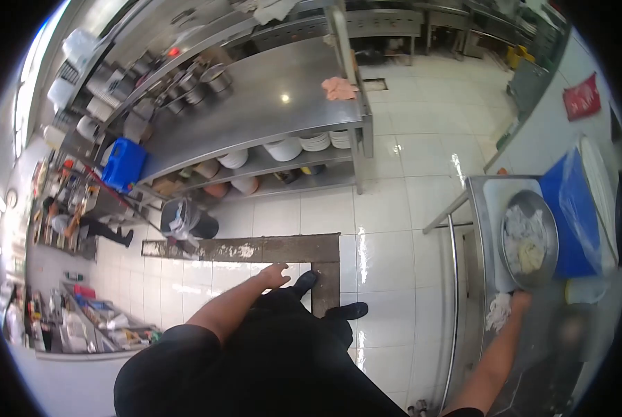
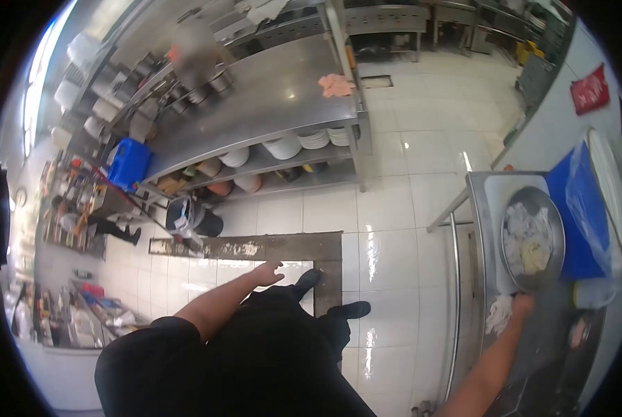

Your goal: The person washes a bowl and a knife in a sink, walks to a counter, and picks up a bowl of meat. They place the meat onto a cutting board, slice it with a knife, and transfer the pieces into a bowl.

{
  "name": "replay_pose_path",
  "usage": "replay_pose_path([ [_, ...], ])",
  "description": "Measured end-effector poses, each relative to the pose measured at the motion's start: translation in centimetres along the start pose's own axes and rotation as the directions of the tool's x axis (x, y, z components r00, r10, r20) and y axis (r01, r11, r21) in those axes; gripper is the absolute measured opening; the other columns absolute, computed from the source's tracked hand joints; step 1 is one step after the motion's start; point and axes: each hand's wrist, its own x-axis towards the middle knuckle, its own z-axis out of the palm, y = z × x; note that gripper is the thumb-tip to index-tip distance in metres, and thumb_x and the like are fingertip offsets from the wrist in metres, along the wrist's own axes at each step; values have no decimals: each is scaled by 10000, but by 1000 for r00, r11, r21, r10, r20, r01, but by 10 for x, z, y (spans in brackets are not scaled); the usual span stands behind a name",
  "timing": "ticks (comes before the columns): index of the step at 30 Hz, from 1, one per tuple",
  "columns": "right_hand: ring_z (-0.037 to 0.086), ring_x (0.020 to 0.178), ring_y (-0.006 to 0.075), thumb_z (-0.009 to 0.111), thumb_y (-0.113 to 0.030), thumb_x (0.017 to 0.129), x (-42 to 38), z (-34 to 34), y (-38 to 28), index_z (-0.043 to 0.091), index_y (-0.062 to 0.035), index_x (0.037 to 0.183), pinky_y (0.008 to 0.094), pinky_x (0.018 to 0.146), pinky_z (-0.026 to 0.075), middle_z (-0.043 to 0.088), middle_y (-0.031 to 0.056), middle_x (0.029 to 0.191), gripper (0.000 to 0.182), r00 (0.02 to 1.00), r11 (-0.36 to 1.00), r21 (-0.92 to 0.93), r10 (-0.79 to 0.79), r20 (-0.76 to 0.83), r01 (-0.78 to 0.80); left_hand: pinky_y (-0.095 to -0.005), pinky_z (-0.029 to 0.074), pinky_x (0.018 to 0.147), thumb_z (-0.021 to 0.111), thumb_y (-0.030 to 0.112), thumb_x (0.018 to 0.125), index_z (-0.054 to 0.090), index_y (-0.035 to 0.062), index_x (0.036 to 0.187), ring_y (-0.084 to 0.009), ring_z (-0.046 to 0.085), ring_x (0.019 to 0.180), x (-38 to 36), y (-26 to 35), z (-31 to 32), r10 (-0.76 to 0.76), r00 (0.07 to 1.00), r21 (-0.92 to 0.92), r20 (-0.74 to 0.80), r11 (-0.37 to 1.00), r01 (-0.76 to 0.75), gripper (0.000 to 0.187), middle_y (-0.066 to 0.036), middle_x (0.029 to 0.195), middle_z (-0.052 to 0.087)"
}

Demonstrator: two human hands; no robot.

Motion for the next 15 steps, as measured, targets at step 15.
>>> replay_pose_path([
  [15, 605, 684, 153, 600, -339, 1040, -290, -109, 27, 683, -77, 1101, 289, 629, 495, 627, 43, 792, 282, 762, 408, 885, 640, -101, -225, -442, 541, 959, 693, 376, 906, 549, -34, 1376, -338, 657, 1161, 57, -35, 36, -19, 991, -165, 133, 985, 41, 640, -237, 1312, 644],
])
